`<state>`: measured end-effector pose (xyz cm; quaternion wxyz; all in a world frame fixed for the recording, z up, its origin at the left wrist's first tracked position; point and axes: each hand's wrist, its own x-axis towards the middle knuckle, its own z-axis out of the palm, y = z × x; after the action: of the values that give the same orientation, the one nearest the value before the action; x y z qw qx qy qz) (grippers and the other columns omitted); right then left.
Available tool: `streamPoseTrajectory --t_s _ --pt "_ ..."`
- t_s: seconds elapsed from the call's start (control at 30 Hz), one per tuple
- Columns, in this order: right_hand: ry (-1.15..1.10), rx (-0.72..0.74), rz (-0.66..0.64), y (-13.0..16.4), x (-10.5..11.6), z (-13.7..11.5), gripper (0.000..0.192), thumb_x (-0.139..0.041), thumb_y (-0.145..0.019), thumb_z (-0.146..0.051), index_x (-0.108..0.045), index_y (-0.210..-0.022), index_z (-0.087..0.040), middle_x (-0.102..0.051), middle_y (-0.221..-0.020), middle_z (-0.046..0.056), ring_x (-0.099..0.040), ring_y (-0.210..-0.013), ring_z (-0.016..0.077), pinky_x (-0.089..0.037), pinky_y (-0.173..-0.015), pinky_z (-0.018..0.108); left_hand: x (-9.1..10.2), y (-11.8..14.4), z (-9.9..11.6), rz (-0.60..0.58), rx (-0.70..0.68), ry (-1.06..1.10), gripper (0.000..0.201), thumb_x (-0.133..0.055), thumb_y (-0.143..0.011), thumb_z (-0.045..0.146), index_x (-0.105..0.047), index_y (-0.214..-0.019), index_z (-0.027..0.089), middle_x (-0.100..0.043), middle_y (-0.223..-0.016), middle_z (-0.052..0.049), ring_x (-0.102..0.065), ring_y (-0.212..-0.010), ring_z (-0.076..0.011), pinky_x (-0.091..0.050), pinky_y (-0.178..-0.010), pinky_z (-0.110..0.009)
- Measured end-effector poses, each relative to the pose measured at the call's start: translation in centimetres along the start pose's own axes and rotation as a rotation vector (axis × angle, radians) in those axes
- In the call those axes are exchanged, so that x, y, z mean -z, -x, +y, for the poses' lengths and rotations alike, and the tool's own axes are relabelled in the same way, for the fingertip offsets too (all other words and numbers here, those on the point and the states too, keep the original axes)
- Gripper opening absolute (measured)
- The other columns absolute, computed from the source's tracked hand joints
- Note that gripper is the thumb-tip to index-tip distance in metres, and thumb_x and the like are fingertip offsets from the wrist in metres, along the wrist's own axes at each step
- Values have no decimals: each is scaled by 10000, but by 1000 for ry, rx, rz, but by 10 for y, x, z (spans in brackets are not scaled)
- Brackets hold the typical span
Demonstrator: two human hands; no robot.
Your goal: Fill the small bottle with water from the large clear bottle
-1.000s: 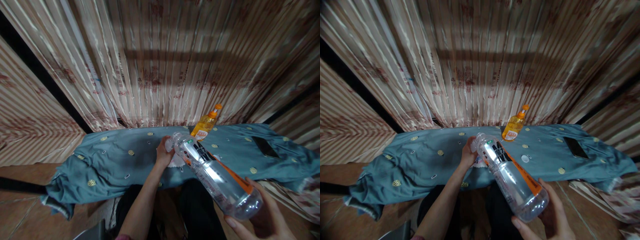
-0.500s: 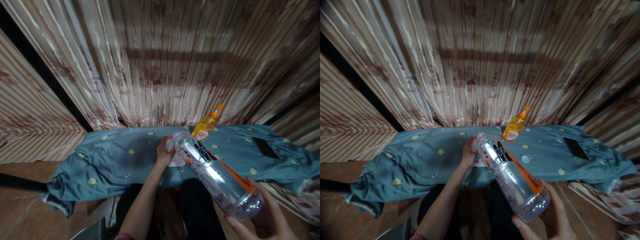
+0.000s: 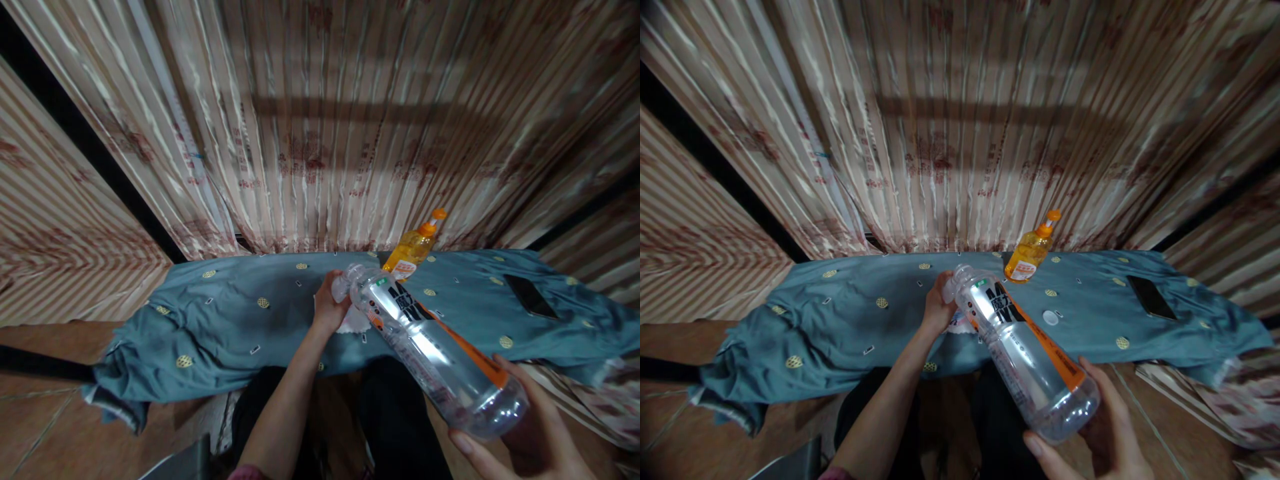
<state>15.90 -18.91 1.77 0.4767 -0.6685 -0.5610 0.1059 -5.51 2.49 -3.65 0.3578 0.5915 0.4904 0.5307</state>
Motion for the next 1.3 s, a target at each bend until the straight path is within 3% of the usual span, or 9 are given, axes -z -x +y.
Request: streamPoseTrajectory --t_s 0.2,0.63,1.03,1.3 --pt "-27 -60 -20 1 1 5 923 -826 -686 -479 -433 -1482 -225 -652 -1303 106 -707 -1043 305 -641 -792 380 1 0 1 -2 3 -1 416 -736 -725 212 -593 -1115 209 -724 -1093 -54 -693 -977 -229 -541 -920 -359" --pt "-35 -41 -11 1 0 4 888 -830 -685 -468 -461 -1452 -213 -661 -1286 115 -717 -1019 308 -645 -793 383 4 1 5 -19 9 39 375 -700 -765 247 -595 -1121 193 -714 -1075 -52 -673 -958 -211 -530 -905 -337" --pt "6 -18 1 -2 -1 -7 883 -819 -695 -483 -465 -1457 -211 -679 -1255 105 -721 -1012 302 -646 -786 376 2 0 -3 36 42 175 229 -492 -918 276 -638 -1075 195 -714 -1039 -38 -663 -1017 -204 -518 -972 -349" --pt "10 -33 0 -2 0 -5 852 -814 -698 -484 -479 -1438 -227 -675 -1255 101 -718 -1012 304 -651 -767 381 4 1 -1 -1 32 95 276 -567 -840 250 -622 -1107 203 -716 -1006 -31 -666 -932 -205 -538 -900 -339"
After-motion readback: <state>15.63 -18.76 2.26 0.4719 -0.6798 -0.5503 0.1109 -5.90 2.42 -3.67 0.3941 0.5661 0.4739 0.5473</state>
